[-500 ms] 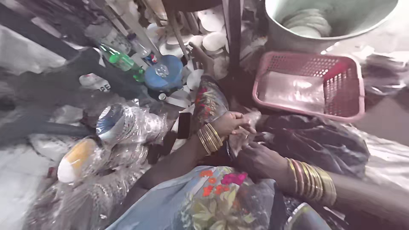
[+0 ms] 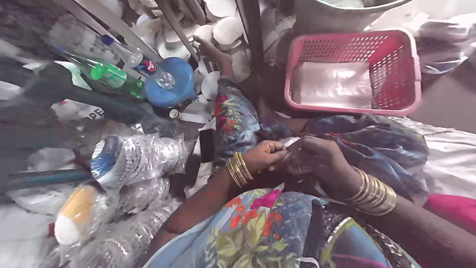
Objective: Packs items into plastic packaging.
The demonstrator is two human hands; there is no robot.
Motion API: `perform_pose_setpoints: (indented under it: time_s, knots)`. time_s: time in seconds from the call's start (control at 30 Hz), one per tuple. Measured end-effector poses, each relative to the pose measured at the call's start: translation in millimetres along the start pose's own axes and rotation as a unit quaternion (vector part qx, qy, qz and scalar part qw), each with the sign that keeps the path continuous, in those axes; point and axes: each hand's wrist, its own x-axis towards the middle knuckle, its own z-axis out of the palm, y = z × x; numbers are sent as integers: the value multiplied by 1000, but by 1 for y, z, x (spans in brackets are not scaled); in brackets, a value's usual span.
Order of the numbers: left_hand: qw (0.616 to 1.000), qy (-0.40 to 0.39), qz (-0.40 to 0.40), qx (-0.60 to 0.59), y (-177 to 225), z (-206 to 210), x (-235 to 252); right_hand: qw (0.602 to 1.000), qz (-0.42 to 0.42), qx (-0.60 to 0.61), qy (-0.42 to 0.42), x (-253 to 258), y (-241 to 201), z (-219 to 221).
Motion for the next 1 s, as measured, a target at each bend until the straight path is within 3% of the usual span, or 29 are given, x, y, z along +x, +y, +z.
perform_pose_setpoints:
  time_s: [0.17, 0.33, 0.47, 0.6, 0.73, 0.93, 1.0]
  knots:
    - [995, 95, 24, -2, -3, 10, -6, 989, 104, 106, -3, 3, 2, 7]
    - [980, 181, 36, 81, -2, 27, -5, 988, 136, 64, -39, 8, 8, 3]
    - [962, 230, 42, 144, -3, 30, -1, 988, 99, 109, -45, 1, 17, 3]
    - [922, 273, 80, 263, -5, 31, 2, 997, 56, -26, 36, -7, 14, 12]
    - [867, 308, 123, 371, 2, 32, 5, 970, -37, -177, 160, -11, 16, 28]
    - [920, 272, 27, 281, 18, 24, 3, 964, -95, -136, 208, -13, 23, 35]
    - [938, 260, 2, 231, 19, 22, 4, 952, -132, -178, 211, -12, 26, 35]
